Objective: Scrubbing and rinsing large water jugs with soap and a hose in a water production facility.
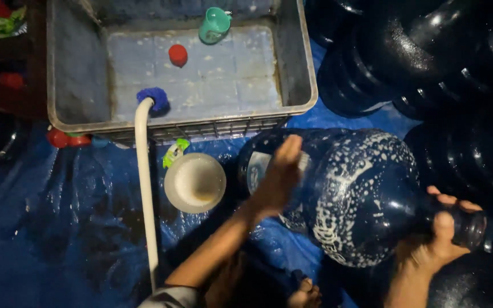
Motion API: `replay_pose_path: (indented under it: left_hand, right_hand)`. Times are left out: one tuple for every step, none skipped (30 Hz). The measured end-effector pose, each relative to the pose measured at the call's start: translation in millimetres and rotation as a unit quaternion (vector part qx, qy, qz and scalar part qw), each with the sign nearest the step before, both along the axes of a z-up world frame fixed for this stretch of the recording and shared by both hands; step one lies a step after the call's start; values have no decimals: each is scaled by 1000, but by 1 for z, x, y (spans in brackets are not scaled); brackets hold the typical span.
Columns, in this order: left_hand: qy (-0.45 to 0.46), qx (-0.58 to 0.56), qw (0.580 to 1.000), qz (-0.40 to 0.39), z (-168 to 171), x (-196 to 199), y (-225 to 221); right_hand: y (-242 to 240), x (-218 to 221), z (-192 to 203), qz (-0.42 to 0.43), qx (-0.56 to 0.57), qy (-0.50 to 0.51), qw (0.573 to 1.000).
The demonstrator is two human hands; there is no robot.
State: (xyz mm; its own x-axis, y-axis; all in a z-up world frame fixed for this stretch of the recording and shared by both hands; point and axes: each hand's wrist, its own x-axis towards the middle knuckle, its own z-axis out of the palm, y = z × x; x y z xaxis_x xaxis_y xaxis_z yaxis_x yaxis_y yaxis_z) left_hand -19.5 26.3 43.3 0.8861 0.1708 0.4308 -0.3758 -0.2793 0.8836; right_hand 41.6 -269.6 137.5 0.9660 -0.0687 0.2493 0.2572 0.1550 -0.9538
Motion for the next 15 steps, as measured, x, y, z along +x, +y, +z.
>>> replay_pose_path:
  left_hand:
    - [52,-51,997,-37,35,-7,-12]
    - [101,-97,987,-75,69,-13,-20]
    - [100,-96,987,-76,36,-1,-17]
    - [22,31,999,5,4,12,-15]
    - [-56,158,982,84,-27,24,-15]
    - [-60,159,982,86,-12,24,-14]
    - [25,157,983,87,3,24,-13]
    - [110,153,978,85,18,23,-14]
    - [108,153,979,83,44,17,-13]
    - [113,38,993,-1,70,7,-12]
    - [116,-79,987,-84,96,-3,-12]
    - [115,-80,986,-85,58,10,-9]
    - [70,132,988,32,21,23,-6]
    - [19,339,930,144,-17,36,-2]
    - [19,338,930,143,-6,29,-1]
  right_hand:
    - [3,1,3,-44,-32,-7,999]
    - [10,3,4,-89,-59,-17,994]
    - [4,3,2,-90,-59,-18,994]
    - [-3,6,2,-77,15,32,996]
    - [-11,8,2,-65,90,81,991]
    - [-8,7,2,-64,91,78,991]
    - [-5,6,2,-53,53,48,996]
    - [-4,3,2,-45,14,19,999]
    - [-7,6,-1,-47,15,17,999]
    - [-12,6,-4,-21,31,19,999]
    - [-16,6,-7,5,48,21,999]
    - [-17,6,-7,5,46,21,999]
    - [-17,7,-6,17,57,17,998]
    - [-16,6,-6,28,70,14,997]
    - [-10,3,-4,27,69,13,997]
